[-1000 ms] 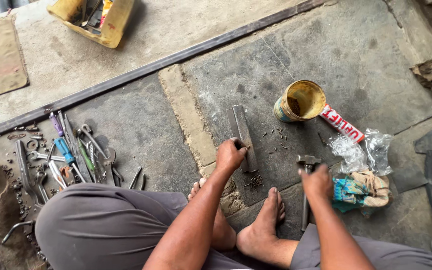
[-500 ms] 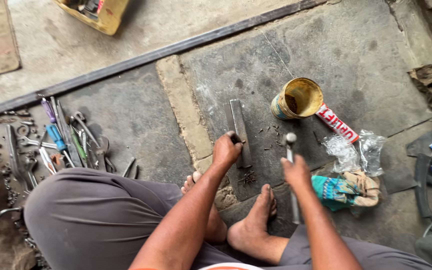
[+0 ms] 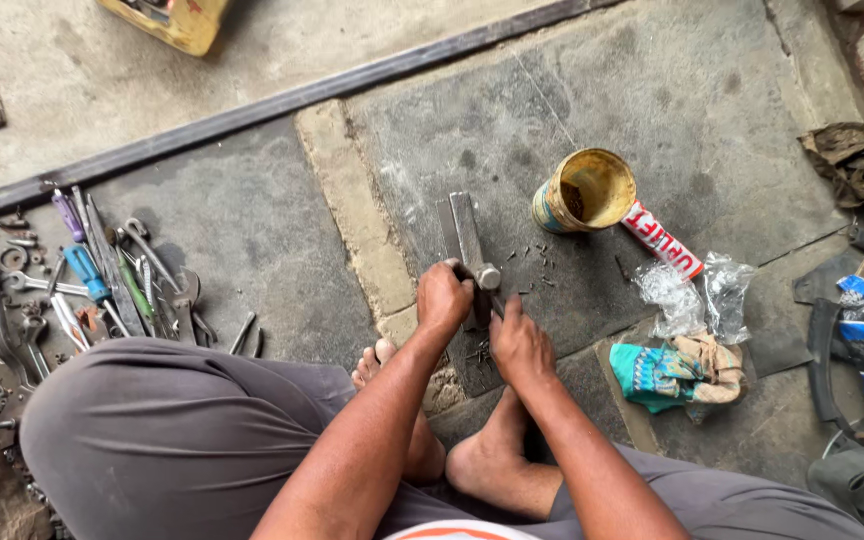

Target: The person sits on the floor and repeatedly hammers small nails into a metal bar using a hammer. The person picks up nails from a pile on the floor and places them on the bar before striking them.

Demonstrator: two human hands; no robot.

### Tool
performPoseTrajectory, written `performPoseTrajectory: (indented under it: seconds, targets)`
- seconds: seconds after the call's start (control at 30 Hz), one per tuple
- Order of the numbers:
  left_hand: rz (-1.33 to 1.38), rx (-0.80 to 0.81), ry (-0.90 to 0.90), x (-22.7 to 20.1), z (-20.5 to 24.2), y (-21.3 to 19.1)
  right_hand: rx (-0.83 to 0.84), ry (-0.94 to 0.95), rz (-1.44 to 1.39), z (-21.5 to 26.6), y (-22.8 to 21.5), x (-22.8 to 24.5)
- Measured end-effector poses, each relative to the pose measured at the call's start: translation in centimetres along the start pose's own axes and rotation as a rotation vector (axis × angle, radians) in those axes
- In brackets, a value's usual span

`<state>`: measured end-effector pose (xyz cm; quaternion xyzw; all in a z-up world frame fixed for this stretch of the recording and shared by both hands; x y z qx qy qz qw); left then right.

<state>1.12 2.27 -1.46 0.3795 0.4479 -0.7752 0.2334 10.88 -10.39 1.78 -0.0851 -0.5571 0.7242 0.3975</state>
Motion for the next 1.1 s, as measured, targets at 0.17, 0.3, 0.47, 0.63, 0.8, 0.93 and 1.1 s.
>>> performPoseTrajectory:
  seconds: [0.17,0.3,0.47,0.63,0.8,0.93,1.1]
  targets:
    - [-0.002,-0.018,0.007,0.7,0.7,0.3,-0.087,-0.081,-0.051,0.7,-0.6,-0.1]
    - [0.004,-0.012,0.011,1.0,-0.2,0.8,-0.203,-0.047,-0.19,1.1,-2.5,0.4]
    - [0.009,-0.019,-0.004,1.0,-0.9,0.9,-0.431,-0.268,-0.211,1.6,-2.9,1.3]
    - [0.004,-0.019,0.004,0.6,-1.1,0.9,-0.015,0.023,0.005,-0.4,-0.3,0.5]
    - [0.014,0.009,-0.038,0.6,-0.5,0.7,-0.03,0.054,-0.057,0.6,-2.2,1.1]
    - [0.028,-0.004,-0.01,0.7,0.0,0.6,-0.332,-0.153,-0.196,1.9,-3.7,1.5]
    - [0.011,-0.017,0.003,0.9,-0.1,0.7,-0.147,-0.045,-0.007,1.0,-0.5,0.1]
Point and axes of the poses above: each hand's wrist, its own z-axis away from the middle knuckle, its own y-axis out of the palm, x = y × z, the point moved 3 cm from there along -z, towards the middle knuckle, and after that the axes turned 6 degrees about y, right-handed, at the moved point
